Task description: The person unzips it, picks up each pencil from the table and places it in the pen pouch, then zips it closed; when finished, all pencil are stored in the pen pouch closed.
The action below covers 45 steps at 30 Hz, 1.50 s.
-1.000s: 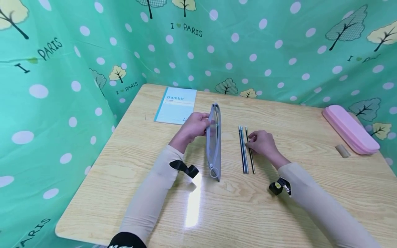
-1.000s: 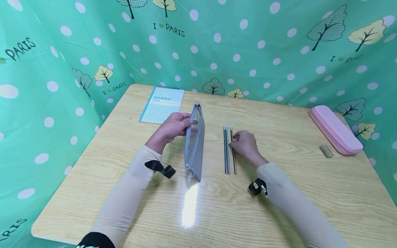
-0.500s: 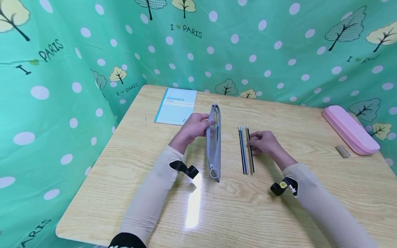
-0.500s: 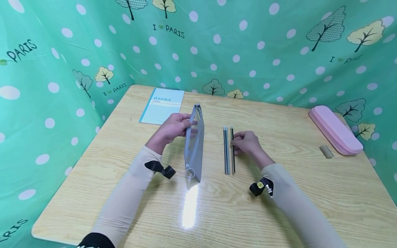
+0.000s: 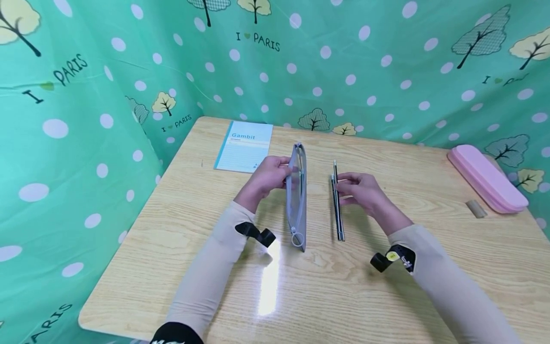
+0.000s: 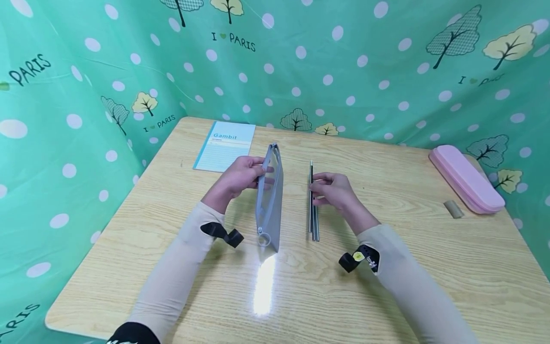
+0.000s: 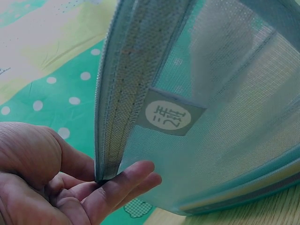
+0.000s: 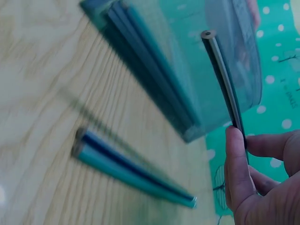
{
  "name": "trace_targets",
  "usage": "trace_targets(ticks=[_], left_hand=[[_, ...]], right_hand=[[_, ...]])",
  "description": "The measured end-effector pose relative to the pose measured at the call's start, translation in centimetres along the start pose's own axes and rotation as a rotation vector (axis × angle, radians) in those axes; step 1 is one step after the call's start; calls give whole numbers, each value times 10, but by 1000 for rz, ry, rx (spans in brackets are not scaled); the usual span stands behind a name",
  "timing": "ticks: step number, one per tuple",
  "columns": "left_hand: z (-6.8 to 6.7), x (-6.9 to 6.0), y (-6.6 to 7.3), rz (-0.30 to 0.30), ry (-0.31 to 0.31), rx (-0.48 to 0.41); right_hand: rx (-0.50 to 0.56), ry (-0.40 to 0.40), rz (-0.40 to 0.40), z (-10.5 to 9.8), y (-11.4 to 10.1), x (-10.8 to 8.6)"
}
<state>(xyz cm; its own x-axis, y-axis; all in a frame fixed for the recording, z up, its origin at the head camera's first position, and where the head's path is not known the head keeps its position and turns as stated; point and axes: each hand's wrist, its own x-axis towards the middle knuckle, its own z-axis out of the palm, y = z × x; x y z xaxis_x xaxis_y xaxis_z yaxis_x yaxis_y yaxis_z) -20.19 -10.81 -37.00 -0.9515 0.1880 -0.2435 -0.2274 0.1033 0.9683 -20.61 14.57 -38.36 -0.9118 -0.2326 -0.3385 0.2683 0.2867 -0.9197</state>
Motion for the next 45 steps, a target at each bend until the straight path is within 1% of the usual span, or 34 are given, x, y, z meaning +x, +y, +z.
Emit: trace_targets(ticks=[8, 13, 20, 28, 37, 45], left_hand=[[0, -1, 1, 8, -5, 4], [0, -1, 0, 12, -8, 5], [0, 1, -1, 8, 1, 6], [0, 1, 0, 14, -6, 10], [2, 2, 0, 12, -17, -4], [1, 3, -1, 4, -8, 26]], right_hand=[[150, -1, -8, 19, -20, -10], [193, 11, -23, 36, -32, -13], [220, 12, -32, 54, -44, -14], [245, 15, -45, 68, -52, -13], [273, 33, -64, 74, -54, -11], [232, 75, -117, 78, -53, -14]])
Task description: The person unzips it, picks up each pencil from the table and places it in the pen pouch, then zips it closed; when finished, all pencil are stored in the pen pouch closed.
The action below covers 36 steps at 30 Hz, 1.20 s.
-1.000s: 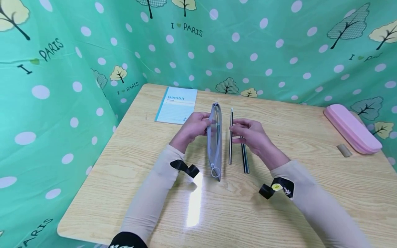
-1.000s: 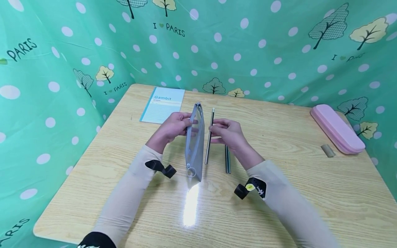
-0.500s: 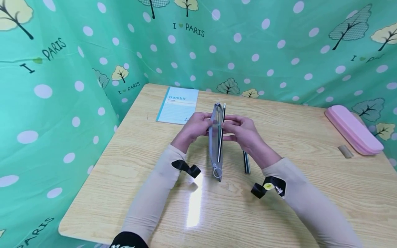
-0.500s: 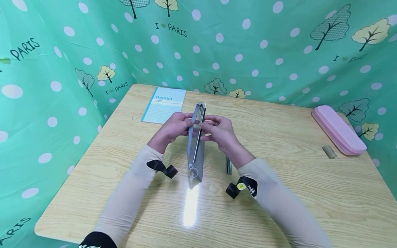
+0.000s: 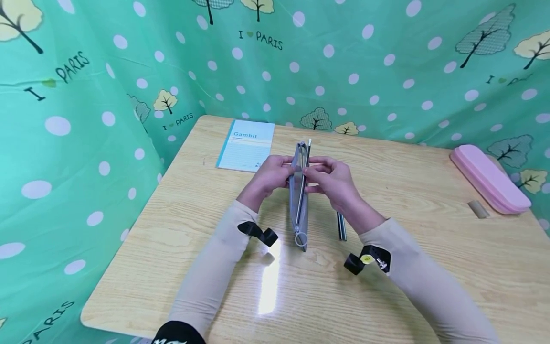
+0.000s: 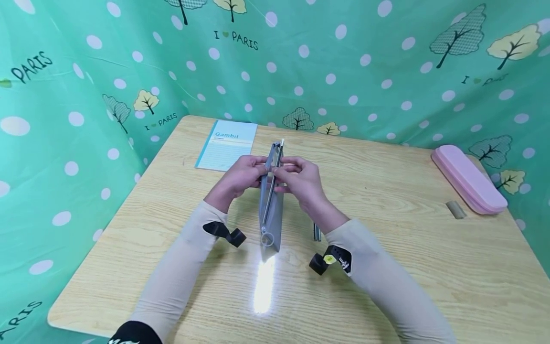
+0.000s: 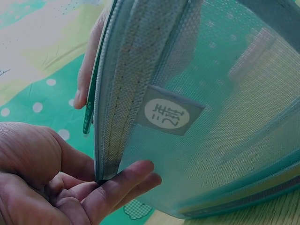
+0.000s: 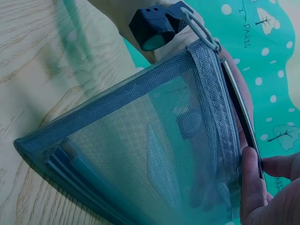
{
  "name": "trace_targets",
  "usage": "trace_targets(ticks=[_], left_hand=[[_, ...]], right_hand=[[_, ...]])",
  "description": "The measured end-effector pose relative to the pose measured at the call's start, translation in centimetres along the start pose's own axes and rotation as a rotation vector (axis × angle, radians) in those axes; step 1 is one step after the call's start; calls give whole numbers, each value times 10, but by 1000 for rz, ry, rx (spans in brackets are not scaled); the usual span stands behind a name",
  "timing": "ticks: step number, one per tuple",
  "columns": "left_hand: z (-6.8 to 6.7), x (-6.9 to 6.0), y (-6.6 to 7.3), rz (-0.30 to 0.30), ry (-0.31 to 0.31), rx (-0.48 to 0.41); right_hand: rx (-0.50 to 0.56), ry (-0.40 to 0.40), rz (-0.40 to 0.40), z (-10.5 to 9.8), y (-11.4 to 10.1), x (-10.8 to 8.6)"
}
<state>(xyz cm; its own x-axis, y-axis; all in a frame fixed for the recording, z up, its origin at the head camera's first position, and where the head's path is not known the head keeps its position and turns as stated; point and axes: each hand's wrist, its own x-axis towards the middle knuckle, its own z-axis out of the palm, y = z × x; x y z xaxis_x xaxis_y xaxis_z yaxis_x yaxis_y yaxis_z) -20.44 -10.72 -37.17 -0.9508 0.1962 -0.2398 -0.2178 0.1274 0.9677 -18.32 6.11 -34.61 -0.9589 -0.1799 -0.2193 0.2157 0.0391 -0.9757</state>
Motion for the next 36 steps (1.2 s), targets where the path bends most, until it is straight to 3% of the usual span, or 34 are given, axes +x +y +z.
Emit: trace_targets(ticks=[6, 13, 17, 21, 25, 36], left_hand=[[0, -1, 0, -3, 10, -15], [-1, -2, 1, 1, 1, -30], [-2, -2, 1, 4, -4, -33], [-3, -2, 0, 6, -6, -42], [-3, -2, -1, 5, -12, -32], [0, -3, 0, 11, -22, -47]], right_hand=[[-8, 35, -22, -11, -6, -6], [-8, 64, -20, -52, -10, -10], [-151, 62, -11, -74, 7, -4], [-271, 30, 74, -88, 36, 6], [-304, 11, 157, -95, 58, 13], [-379, 49, 201, -98, 74, 22]])
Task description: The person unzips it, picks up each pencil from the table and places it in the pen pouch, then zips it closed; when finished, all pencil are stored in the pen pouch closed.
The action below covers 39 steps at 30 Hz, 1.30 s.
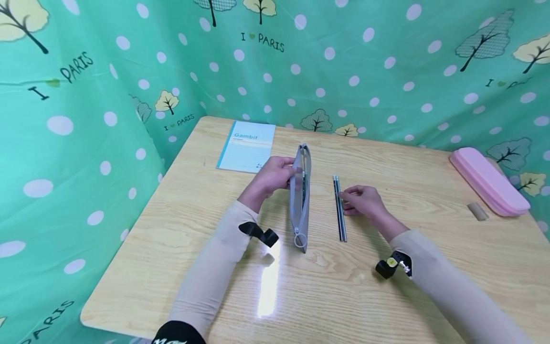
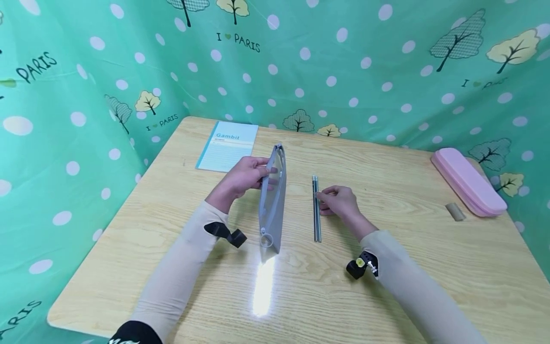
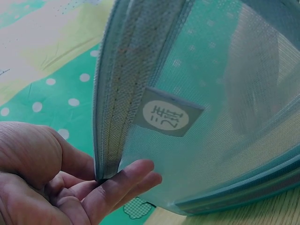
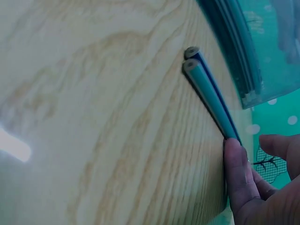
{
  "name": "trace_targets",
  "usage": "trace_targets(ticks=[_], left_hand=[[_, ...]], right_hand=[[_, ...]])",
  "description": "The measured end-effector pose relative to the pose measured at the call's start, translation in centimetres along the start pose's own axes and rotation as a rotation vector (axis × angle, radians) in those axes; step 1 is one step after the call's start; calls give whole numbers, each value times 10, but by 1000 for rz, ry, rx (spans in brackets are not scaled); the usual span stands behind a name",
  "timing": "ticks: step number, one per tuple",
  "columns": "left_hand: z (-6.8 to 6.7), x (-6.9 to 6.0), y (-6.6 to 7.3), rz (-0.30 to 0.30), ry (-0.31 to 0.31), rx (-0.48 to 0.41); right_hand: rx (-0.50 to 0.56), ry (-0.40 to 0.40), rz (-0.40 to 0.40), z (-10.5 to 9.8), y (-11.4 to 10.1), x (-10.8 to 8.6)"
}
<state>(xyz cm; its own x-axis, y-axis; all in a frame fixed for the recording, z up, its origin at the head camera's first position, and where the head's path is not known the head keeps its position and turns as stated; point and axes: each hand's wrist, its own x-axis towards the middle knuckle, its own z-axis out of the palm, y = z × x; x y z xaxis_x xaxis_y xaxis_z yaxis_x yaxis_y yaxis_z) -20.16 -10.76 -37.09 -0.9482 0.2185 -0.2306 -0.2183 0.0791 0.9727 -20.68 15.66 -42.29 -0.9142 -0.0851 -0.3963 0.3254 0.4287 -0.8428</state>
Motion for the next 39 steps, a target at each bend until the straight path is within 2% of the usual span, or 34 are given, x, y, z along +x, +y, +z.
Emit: trace_targets(ticks=[5, 13, 17, 23, 26, 31, 35, 39], left_hand=[[0, 1, 1, 2, -5, -8], [1, -1, 2, -1, -7, 0], [1, -1, 1, 0, -10, 5], [2, -1, 1, 9, -15, 6], [1, -2, 1, 8, -13, 8], [0, -2, 0, 4, -5, 16], [-1, -2, 0, 5, -6, 13], [-1, -2, 1, 8, -9, 10]], right_hand=[[-67, 29, -26, 1, 0, 1], [-148, 28, -87, 1, 2, 2], [-257, 35, -137, 2, 0, 1], [-500, 64, -239, 6, -5, -2], [-549, 68, -262, 6, -7, -2], [-461, 26, -192, 1, -4, 1], [-280, -38, -107, -4, -6, 1], [-65, -94, -95, -9, -14, -6]])
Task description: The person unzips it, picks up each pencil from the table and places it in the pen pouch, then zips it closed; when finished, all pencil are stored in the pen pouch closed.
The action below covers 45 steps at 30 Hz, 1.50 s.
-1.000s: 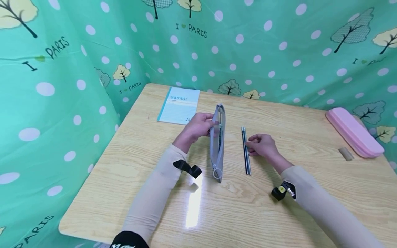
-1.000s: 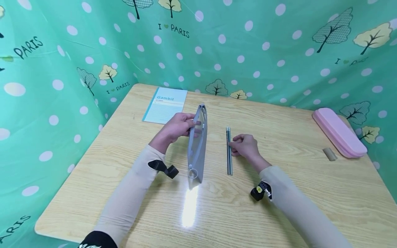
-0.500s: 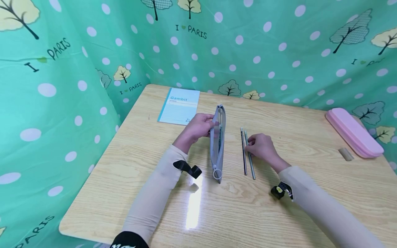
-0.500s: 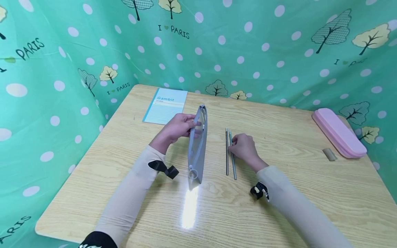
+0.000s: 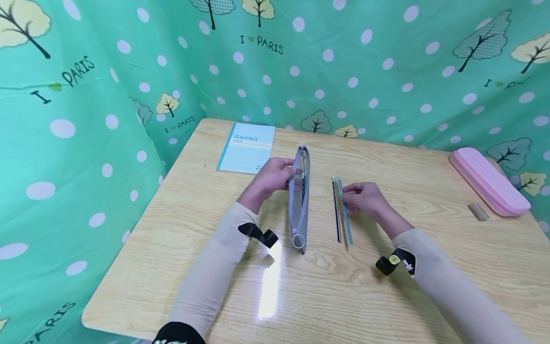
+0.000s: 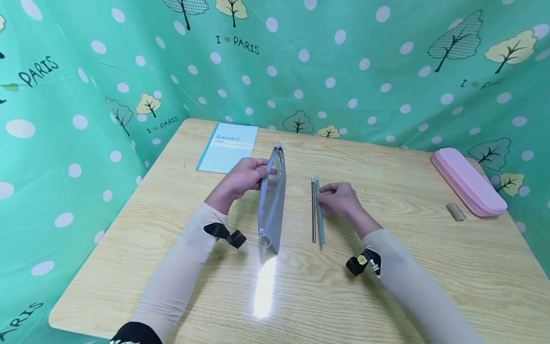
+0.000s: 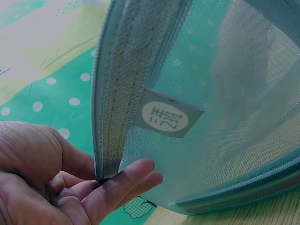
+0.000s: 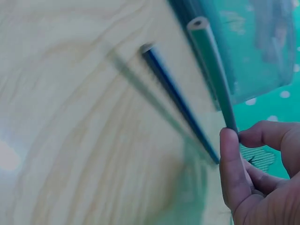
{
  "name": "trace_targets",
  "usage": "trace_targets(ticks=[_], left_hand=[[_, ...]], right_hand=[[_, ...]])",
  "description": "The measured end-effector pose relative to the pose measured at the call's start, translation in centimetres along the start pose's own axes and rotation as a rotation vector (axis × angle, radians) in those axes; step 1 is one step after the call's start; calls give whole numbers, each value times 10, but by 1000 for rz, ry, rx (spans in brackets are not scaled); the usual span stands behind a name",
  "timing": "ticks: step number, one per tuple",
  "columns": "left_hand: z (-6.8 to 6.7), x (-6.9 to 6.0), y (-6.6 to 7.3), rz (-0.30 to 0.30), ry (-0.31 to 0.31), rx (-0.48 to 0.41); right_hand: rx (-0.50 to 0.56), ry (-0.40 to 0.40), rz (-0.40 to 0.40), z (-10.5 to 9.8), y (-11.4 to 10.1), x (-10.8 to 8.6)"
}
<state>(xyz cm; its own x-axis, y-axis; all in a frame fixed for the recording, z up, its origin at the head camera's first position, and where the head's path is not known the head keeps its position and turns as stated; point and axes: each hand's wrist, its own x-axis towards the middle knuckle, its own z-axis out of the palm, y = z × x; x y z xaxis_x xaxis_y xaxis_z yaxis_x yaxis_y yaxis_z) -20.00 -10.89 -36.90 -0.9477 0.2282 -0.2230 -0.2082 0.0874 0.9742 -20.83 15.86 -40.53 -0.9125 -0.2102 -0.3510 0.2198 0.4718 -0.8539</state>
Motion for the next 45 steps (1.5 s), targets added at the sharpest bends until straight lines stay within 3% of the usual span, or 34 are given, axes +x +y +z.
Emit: trace_targets(ticks=[4, 15, 26, 37, 45], left_hand=[[0, 0, 1, -7, 7, 4], [2, 2, 1, -12, -2, 2], [1, 2, 0, -12, 14, 12], [0, 3, -1, -1, 21, 32], [-1, 4, -1, -9, 16, 16]], right_hand=[[147, -28, -24, 0, -11, -4], [353, -64, -49, 18, -48, -19], [434, -54, -75, 47, -78, -19], [517, -22, -88, 58, -90, -21], [554, 46, -100, 65, -94, -23]])
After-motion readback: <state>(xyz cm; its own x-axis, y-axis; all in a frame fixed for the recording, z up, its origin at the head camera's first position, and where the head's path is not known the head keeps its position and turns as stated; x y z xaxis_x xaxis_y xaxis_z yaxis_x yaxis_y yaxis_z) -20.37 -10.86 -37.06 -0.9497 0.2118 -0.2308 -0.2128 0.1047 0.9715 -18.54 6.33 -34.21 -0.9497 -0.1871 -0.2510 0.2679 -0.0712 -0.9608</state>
